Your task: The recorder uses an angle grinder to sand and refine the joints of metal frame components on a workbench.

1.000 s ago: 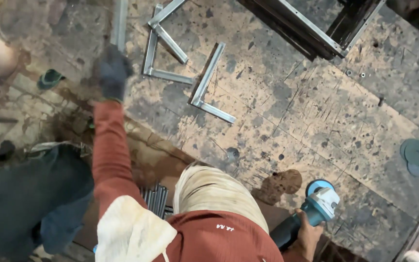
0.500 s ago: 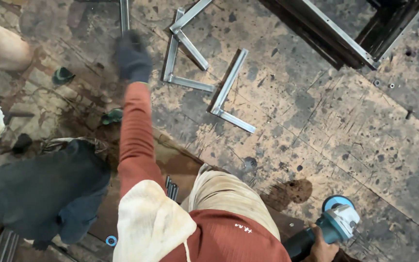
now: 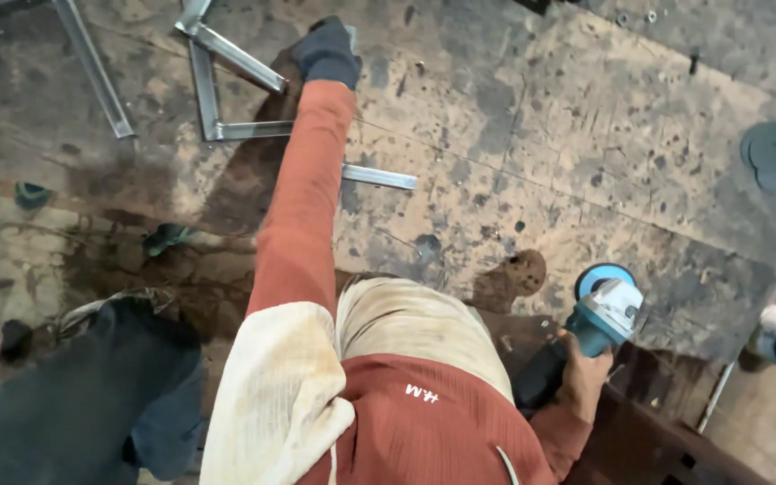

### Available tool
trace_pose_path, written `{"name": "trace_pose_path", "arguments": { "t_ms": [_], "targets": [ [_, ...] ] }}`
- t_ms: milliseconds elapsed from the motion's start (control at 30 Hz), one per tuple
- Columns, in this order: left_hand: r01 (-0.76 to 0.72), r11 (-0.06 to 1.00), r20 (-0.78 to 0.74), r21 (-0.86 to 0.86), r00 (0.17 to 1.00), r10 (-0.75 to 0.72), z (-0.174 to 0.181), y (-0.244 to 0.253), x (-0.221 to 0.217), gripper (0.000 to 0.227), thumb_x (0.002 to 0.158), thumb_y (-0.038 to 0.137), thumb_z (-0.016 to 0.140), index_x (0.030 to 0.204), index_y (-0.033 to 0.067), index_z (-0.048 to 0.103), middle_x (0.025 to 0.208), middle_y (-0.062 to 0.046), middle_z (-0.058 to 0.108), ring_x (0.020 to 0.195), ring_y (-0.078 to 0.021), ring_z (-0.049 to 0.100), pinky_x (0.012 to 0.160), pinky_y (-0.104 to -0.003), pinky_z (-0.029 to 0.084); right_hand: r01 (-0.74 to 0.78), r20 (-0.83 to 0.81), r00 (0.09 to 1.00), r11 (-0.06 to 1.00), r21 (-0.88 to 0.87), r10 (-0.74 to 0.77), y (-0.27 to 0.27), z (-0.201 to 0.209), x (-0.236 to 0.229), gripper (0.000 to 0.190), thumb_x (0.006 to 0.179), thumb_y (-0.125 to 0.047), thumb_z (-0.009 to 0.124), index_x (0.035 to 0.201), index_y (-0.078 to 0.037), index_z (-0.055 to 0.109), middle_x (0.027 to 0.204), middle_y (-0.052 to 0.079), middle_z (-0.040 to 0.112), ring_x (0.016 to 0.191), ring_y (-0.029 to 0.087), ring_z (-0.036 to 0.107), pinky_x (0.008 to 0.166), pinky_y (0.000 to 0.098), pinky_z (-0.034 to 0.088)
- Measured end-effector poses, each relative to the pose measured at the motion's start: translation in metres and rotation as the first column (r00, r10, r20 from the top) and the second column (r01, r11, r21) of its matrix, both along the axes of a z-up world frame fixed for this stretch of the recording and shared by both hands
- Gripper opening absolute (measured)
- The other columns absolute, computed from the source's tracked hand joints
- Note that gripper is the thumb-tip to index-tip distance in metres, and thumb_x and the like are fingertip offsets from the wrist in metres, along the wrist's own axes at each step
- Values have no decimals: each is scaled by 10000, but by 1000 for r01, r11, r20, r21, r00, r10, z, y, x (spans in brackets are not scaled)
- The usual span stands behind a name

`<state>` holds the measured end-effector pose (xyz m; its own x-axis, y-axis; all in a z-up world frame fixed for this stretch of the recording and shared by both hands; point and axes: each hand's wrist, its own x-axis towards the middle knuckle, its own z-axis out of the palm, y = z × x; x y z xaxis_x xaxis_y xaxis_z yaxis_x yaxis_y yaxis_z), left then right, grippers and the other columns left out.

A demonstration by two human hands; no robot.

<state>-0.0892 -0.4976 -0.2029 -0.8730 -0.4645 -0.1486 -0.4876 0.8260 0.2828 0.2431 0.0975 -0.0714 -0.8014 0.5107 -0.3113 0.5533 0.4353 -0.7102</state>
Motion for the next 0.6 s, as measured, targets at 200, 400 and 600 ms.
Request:
{"name": "trace_pose_path", "arguments": {
  "t_ms": [200,400,600],
  "targets": [
    [156,988,8,-14,988,-156,80,10,25,584,841,474,787,1219,59,626,1149,-236,697,1036,-410,672,847,-509,535,70,-77,992,939,-336,-101,-8,5,16,467,814,-102,779,1216,47,595,1015,124,692,801,247,696,744,384,551],
    [312,881,-71,357,949,-307,230,48,113,384,935,371,762,1170,89,649,1101,-114,741,887,-225,699,777,-384,583,117,-2,992,947,-300,-123,10,4,22,452,825,-103,776,1214,41,596,977,130,700,795,232,690,727,374,539],
    [568,819,-514,78,727,-455,247,110,180,349,970,256,877,1079,56,613,932,-102,677,735,-184,673,642,-326,557,68,-46,995,932,-357,-91,35,0,3,466,813,-121,774,1215,35,597,950,121,703,783,228,697,722,360,543]
  ]
}}
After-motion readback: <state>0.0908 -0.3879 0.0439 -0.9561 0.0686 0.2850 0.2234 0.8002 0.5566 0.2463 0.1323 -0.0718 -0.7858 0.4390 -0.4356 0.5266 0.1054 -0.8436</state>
